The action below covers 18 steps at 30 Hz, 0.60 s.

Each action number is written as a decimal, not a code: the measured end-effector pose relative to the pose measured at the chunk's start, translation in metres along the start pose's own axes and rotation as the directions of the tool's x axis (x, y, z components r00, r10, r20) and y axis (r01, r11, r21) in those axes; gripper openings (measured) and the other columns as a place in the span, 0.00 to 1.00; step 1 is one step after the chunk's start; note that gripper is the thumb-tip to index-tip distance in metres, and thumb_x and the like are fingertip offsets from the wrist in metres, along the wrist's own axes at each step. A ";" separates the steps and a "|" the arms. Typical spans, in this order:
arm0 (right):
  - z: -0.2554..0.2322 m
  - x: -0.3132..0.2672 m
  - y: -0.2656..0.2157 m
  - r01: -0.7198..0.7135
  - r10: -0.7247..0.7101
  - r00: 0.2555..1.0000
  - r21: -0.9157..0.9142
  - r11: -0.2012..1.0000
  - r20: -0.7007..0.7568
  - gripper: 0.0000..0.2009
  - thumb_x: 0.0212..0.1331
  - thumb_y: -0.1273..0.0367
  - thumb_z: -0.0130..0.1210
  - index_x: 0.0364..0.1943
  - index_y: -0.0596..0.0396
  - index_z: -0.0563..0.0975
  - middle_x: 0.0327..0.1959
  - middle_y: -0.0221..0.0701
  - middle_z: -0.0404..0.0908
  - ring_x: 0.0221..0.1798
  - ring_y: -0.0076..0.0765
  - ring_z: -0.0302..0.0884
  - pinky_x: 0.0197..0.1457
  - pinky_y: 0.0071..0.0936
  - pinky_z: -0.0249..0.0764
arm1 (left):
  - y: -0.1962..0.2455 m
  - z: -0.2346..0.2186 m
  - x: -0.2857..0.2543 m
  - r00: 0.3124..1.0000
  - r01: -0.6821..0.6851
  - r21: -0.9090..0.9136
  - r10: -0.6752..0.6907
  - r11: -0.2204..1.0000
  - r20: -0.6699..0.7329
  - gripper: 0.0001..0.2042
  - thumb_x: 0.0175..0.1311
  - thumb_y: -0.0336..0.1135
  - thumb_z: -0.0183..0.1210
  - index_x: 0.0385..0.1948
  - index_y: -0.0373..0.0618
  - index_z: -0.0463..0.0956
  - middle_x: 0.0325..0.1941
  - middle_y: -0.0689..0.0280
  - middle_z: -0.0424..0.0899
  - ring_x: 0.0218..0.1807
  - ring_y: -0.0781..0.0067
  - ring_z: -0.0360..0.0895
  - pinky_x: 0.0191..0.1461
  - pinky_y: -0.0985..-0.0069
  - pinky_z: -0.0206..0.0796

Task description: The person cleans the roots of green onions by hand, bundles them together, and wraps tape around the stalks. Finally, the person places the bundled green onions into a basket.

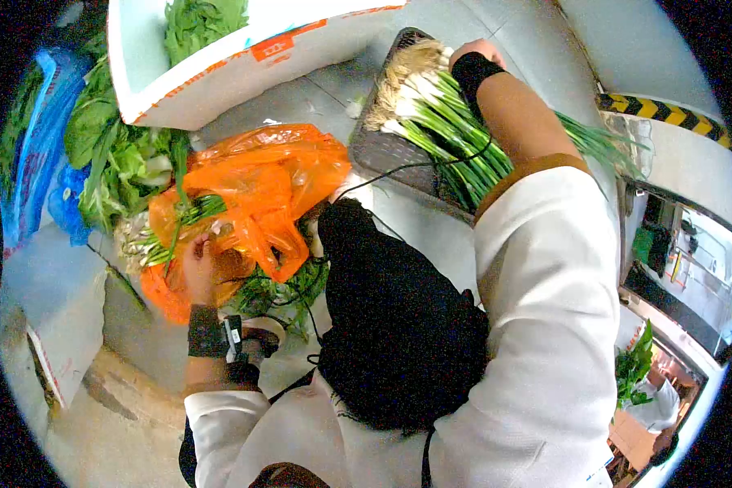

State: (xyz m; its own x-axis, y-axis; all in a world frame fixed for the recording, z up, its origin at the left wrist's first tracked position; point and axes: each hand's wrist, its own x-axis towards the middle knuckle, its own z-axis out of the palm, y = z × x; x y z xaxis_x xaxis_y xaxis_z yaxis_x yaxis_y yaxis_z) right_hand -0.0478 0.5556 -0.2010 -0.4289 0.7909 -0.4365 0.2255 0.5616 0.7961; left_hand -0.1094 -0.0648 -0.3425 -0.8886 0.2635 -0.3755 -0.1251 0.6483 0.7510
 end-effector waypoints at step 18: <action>0.151 0.049 -0.062 0.105 -0.036 0.993 0.689 0.717 -0.114 0.26 0.58 0.51 0.58 0.49 0.59 0.82 0.48 0.51 0.84 0.53 0.56 0.81 0.57 0.45 0.77 | 0.004 -0.006 -0.002 0.993 -0.071 0.047 0.075 0.996 -0.090 0.10 0.69 0.32 0.57 0.46 0.36 0.81 0.44 0.56 0.86 0.48 0.65 0.83 0.54 0.69 0.73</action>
State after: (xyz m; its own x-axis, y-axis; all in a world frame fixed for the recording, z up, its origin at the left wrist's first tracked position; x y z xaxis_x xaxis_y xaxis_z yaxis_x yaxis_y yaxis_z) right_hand 0.0491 0.5963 -0.3352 -0.5336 0.7374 -0.4142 0.7192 0.6533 0.2366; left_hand -0.1108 -0.0672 -0.3352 -0.9314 0.2466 -0.2676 -0.0406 0.6604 0.7498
